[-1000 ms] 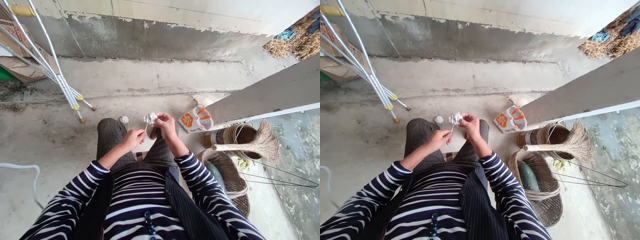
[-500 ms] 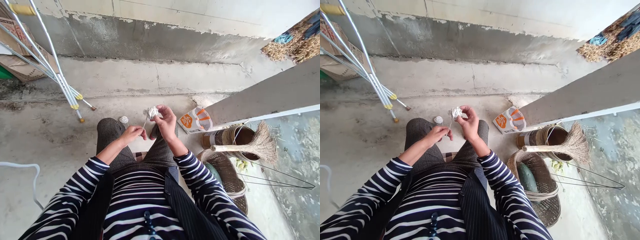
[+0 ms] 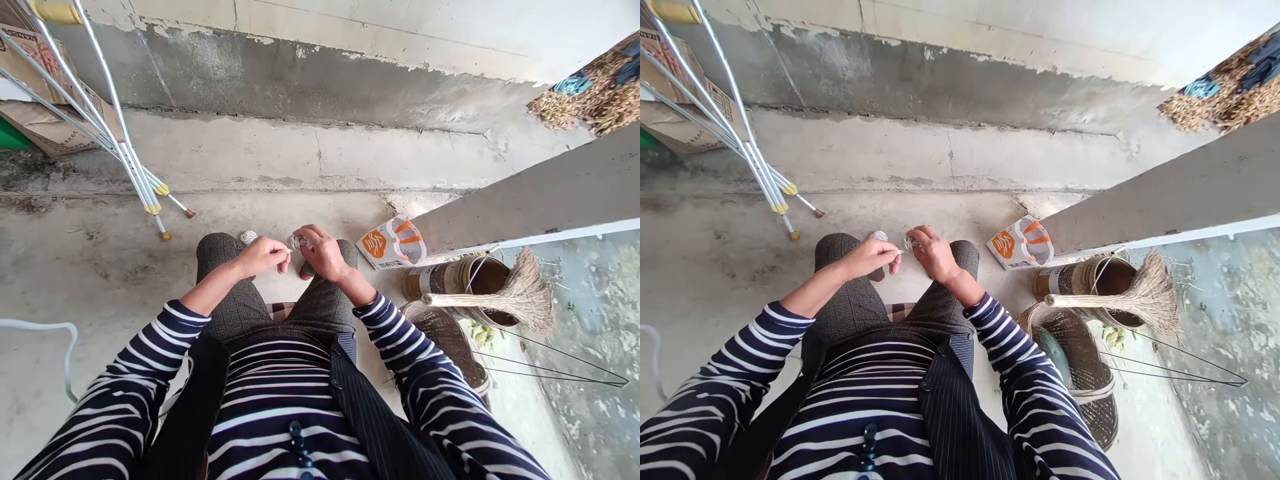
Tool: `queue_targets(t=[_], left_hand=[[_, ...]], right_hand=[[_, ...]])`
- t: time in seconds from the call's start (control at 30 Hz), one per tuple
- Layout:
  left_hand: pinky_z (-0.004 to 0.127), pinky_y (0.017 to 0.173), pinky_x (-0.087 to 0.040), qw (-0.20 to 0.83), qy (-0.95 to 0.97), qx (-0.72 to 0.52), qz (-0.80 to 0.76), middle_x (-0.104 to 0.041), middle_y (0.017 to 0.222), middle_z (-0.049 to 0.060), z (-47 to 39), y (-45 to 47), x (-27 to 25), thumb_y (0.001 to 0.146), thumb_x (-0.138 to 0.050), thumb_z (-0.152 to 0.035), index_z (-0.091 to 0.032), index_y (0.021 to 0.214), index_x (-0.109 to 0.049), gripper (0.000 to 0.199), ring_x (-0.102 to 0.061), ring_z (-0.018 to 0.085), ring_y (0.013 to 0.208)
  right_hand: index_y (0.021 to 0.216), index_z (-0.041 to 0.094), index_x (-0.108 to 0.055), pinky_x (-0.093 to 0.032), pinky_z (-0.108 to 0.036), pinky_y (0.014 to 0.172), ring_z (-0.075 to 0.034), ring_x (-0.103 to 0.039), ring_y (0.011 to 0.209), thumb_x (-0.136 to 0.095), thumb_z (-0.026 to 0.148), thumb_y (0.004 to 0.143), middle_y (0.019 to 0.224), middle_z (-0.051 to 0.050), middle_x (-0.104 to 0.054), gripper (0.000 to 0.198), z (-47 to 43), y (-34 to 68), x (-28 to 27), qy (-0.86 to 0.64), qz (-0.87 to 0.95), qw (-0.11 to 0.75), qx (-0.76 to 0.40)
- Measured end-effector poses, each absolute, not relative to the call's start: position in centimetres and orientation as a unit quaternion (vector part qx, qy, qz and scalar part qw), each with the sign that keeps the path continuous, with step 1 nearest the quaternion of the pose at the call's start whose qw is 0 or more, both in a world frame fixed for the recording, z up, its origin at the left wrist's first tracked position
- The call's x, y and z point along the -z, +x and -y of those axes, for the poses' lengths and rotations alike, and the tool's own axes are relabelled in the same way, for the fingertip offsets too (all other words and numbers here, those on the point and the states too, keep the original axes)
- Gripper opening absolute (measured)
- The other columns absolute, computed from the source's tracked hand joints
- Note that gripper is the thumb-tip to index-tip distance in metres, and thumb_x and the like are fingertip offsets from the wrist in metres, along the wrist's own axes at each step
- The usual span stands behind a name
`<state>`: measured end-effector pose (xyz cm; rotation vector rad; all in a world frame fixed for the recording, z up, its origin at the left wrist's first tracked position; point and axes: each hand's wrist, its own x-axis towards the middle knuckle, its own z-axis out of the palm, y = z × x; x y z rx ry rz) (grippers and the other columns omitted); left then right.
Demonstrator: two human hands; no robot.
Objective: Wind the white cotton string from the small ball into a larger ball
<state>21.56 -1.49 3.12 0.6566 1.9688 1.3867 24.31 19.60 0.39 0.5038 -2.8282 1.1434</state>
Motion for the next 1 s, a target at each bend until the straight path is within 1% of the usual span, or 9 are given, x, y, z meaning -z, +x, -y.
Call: queue_targets(t=[0.1,0.2,0.3,0.37,0.43,0.53,0.63,0.83,1.0], left_hand=[[0.021,0.058,-0.044,0.302,0.269,-0.485,-0.775,-0.070,0.061,0.001,2.1,20.5,-3.1,0.080,-0.053,-0.019,-0.017,0.058,-0.067,0.027,-0.062,0.013,0.057],[0.021,0.055,-0.038,0.270,0.284,-0.457,-0.798,-0.070,0.061,0.000,1.9,19.9,-2.9,0.082,-0.055,-0.022,-0.016,0.060,-0.071,0.027,-0.058,0.012,0.056],[0.023,0.058,-0.037,0.198,0.305,-0.427,-0.828,-0.067,0.059,0.000,1.3,19.7,-2.8,0.085,-0.060,-0.027,-0.017,0.062,-0.074,0.028,-0.057,0.013,0.060],[0.023,0.064,-0.039,0.140,0.315,-0.413,-0.843,-0.065,0.059,0.001,1.1,19.7,-2.6,0.086,-0.062,-0.027,-0.019,0.063,-0.075,0.027,-0.059,0.016,0.068],[0.024,0.067,-0.040,0.107,0.313,-0.418,-0.846,-0.065,0.061,0.001,1.0,19.8,-2.3,0.086,-0.062,-0.025,-0.020,0.066,-0.076,0.025,-0.059,0.017,0.071],[0.023,0.061,-0.038,0.113,0.282,-0.449,-0.840,-0.066,0.063,0.001,1.0,20.2,-1.4,0.088,-0.059,-0.024,-0.019,0.072,-0.077,0.025,-0.055,0.015,0.063],[0.023,0.055,-0.034,0.132,0.238,-0.476,-0.836,-0.062,0.058,0.000,0.8,20.6,-0.6,0.090,-0.055,-0.025,-0.016,0.071,-0.074,0.028,-0.050,0.013,0.058],[0.024,0.053,-0.028,0.121,0.174,-0.482,-0.850,-0.048,0.049,-0.003,0.2,21.1,-0.7,0.089,-0.058,-0.028,-0.016,0.055,-0.060,0.036,-0.041,0.012,0.055],[0.023,0.056,-0.032,0.121,0.160,-0.499,-0.843,-0.058,0.056,-0.002,0.2,21.5,-0.7,0.090,-0.058,-0.030,-0.015,0.068,-0.071,0.030,-0.047,0.013,0.059]], right_hand=[[0.111,0.019,-0.072,-0.054,-0.034,0.091,-0.023,-0.068,0.100,-0.059,0.004,0.074,0.112,-0.009,-0.072,0.041,-19.2,25.0,-0.4,0.166,0.907,-0.057,-0.382],[0.098,0.018,-0.074,-0.055,-0.029,0.076,-0.019,-0.069,0.081,-0.064,0.006,0.069,0.093,-0.004,-0.073,0.033,-19.2,25.0,-0.5,0.131,0.857,-0.144,-0.477],[0.092,0.017,-0.073,-0.052,-0.024,0.061,-0.014,-0.064,0.067,-0.071,0.014,0.067,0.085,-0.001,-0.072,0.026,-19.5,24.5,-0.7,0.082,0.776,-0.229,-0.582],[0.093,0.017,-0.070,-0.051,-0.022,0.057,-0.013,-0.063,0.067,-0.077,0.016,0.064,0.086,-0.001,-0.072,0.030,-19.7,24.3,-1.0,0.063,0.716,-0.262,-0.644],[0.093,0.019,-0.064,-0.052,-0.021,0.058,-0.013,-0.065,0.073,-0.083,0.015,0.058,0.086,0.000,-0.071,0.041,-19.7,24.4,-1.4,0.040,0.660,-0.259,-0.704],[0.094,0.020,-0.059,-0.055,-0.022,0.062,-0.015,-0.067,0.080,-0.090,0.016,0.053,0.087,0.000,-0.070,0.051,-19.3,24.9,-1.6,-0.009,0.608,-0.214,-0.764],[0.095,0.020,-0.060,-0.057,-0.024,0.059,-0.015,-0.065,0.076,-0.093,0.025,0.053,0.088,-0.001,-0.070,0.054,-18.6,25.6,-1.4,-0.059,0.581,-0.173,-0.793],[0.102,0.022,-0.064,-0.063,-0.028,0.064,-0.016,-0.066,0.081,-0.086,0.030,0.064,0.093,-0.001,-0.068,0.044,-17.7,26.8,-2.0,-0.090,0.567,-0.183,-0.798],[0.099,0.020,-0.066,-0.064,-0.030,0.065,-0.015,-0.066,0.077,-0.084,0.030,0.065,0.087,0.000,-0.067,0.039,-17.6,27.3,-3.0,-0.136,0.541,-0.186,-0.809]])
